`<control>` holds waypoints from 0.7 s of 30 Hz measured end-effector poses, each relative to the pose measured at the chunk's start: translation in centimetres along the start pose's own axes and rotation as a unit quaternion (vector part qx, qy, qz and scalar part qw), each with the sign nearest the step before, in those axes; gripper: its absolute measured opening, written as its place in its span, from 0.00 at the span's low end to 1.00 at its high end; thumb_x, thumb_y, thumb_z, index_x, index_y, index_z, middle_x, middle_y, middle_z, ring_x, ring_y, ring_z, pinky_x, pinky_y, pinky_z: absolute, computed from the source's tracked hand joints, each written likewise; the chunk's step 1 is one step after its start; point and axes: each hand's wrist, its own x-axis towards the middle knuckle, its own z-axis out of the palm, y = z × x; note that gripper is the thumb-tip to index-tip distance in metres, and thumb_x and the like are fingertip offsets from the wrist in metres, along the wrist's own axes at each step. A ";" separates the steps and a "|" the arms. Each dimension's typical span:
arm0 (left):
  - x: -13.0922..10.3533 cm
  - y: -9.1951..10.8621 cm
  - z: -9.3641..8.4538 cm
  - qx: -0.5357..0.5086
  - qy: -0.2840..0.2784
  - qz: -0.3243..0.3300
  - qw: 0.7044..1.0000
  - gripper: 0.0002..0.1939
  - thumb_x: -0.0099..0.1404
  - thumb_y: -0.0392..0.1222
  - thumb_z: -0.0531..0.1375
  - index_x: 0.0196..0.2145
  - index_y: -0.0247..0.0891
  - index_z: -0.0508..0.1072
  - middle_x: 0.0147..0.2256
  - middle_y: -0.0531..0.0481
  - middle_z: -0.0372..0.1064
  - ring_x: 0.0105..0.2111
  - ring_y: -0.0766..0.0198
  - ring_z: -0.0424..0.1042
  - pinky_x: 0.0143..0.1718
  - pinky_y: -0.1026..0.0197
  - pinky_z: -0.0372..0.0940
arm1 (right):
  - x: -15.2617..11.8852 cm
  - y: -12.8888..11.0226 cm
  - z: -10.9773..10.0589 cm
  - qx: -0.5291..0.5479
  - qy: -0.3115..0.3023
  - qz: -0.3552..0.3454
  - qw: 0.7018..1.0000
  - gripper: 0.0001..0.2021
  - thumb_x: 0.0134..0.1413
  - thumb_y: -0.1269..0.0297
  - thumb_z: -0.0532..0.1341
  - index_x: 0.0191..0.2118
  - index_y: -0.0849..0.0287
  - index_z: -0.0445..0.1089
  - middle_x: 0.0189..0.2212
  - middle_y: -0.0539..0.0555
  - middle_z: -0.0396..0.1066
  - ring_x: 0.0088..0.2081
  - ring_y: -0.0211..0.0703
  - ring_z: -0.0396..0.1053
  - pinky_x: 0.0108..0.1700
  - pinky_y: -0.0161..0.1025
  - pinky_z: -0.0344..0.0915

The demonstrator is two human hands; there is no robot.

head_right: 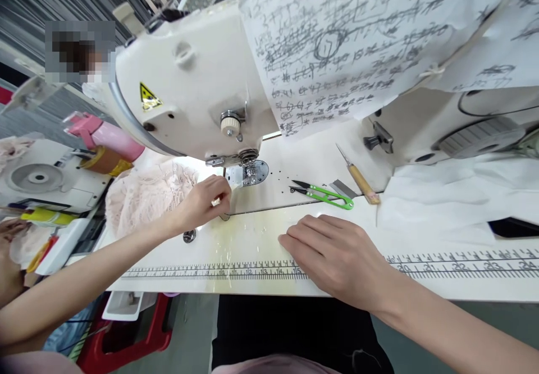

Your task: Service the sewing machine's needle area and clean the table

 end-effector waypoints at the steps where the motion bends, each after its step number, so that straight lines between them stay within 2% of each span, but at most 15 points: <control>1: 0.1 0.5 0.0 -0.042 0.004 -0.049 0.998 0.09 0.62 0.29 0.50 0.28 0.40 0.58 0.24 0.54 0.61 0.25 0.67 0.59 0.27 0.64 0.60 | 0.0 0.1 -0.1 0.001 0.004 0.006 1.000 0.07 0.62 0.77 0.58 0.41 0.60 0.71 0.33 0.50 0.77 0.34 0.39 0.73 0.36 0.38 0.66; 3: 0.4 1.4 0.1 -0.111 0.005 -0.126 0.986 0.08 0.61 0.29 0.50 0.28 0.40 0.59 0.25 0.55 0.60 0.24 0.69 0.59 0.24 0.66 0.56 | 0.2 0.2 -0.1 -0.004 -0.005 0.029 1.000 0.05 0.63 0.74 0.59 0.40 0.59 0.72 0.32 0.50 0.77 0.34 0.38 0.73 0.35 0.37 0.65; 6: 0.9 2.5 0.1 -0.197 0.014 -0.182 0.963 0.06 0.60 0.31 0.52 0.27 0.39 0.61 0.25 0.55 0.60 0.26 0.69 0.60 0.25 0.66 0.56 | 1.8 0.5 0.5 -0.017 -0.053 0.078 0.995 0.05 0.64 0.67 0.60 0.38 0.58 0.74 0.29 0.49 0.76 0.30 0.38 0.72 0.29 0.37 0.59; 8: 1.4 3.1 0.0 -0.221 0.043 -0.182 0.957 0.06 0.60 0.31 0.52 0.27 0.39 0.62 0.25 0.55 0.60 0.26 0.69 0.59 0.26 0.66 0.56 | 3.8 0.6 1.5 -0.021 -0.100 0.133 0.986 0.07 0.62 0.61 0.62 0.36 0.57 0.75 0.26 0.49 0.74 0.27 0.38 0.71 0.24 0.37 0.52; 10: 1.9 3.7 -0.1 -0.232 0.072 -0.176 0.954 0.05 0.58 0.32 0.53 0.26 0.38 0.63 0.24 0.55 0.60 0.26 0.69 0.59 0.26 0.66 0.56 | 6.1 0.7 2.9 -0.024 -0.177 0.212 0.961 0.13 0.58 0.52 0.65 0.34 0.57 0.75 0.24 0.49 0.74 0.25 0.40 0.69 0.23 0.37 0.44; 12: 2.3 4.2 -0.4 -0.236 0.093 -0.171 0.952 0.05 0.58 0.32 0.54 0.26 0.38 0.64 0.24 0.55 0.60 0.26 0.69 0.59 0.26 0.66 0.56 | 8.0 0.9 4.3 -0.027 -0.251 0.272 0.929 0.20 0.55 0.43 0.64 0.35 0.58 0.75 0.25 0.51 0.75 0.24 0.42 0.67 0.24 0.37 0.43; 13: 2.3 4.5 -0.5 -0.235 0.100 -0.168 0.952 0.05 0.58 0.33 0.54 0.25 0.38 0.64 0.24 0.55 0.60 0.25 0.69 0.59 0.26 0.66 0.56 | 8.6 1.0 4.9 -0.027 -0.262 0.284 0.922 0.21 0.56 0.42 0.63 0.36 0.58 0.75 0.25 0.52 0.75 0.24 0.43 0.67 0.25 0.37 0.43; 15: 2.1 4.7 -0.6 -0.233 0.113 -0.162 0.952 0.05 0.58 0.32 0.54 0.25 0.38 0.64 0.23 0.56 0.60 0.25 0.70 0.58 0.25 0.66 0.56 | 9.1 1.3 5.6 -0.025 -0.245 0.291 0.924 0.17 0.61 0.48 0.59 0.36 0.57 0.75 0.26 0.51 0.75 0.24 0.41 0.66 0.26 0.37 0.43; 18: 1.7 5.0 -0.6 -0.243 0.144 -0.147 0.948 0.06 0.58 0.31 0.55 0.25 0.38 0.64 0.23 0.56 0.61 0.25 0.70 0.59 0.25 0.67 0.55 | 8.6 1.6 5.6 -0.035 -0.178 0.282 0.942 0.13 0.63 0.61 0.55 0.34 0.57 0.75 0.25 0.50 0.74 0.25 0.38 0.65 0.27 0.37 0.43; 21: 1.6 5.4 -0.8 -0.264 0.183 -0.123 0.939 0.07 0.59 0.30 0.55 0.25 0.38 0.64 0.23 0.56 0.61 0.24 0.71 0.59 0.25 0.67 0.56 | 7.9 1.9 4.8 -0.063 -0.120 0.250 0.959 0.14 0.62 0.63 0.54 0.31 0.57 0.75 0.23 0.50 0.73 0.25 0.36 0.65 0.26 0.37 0.43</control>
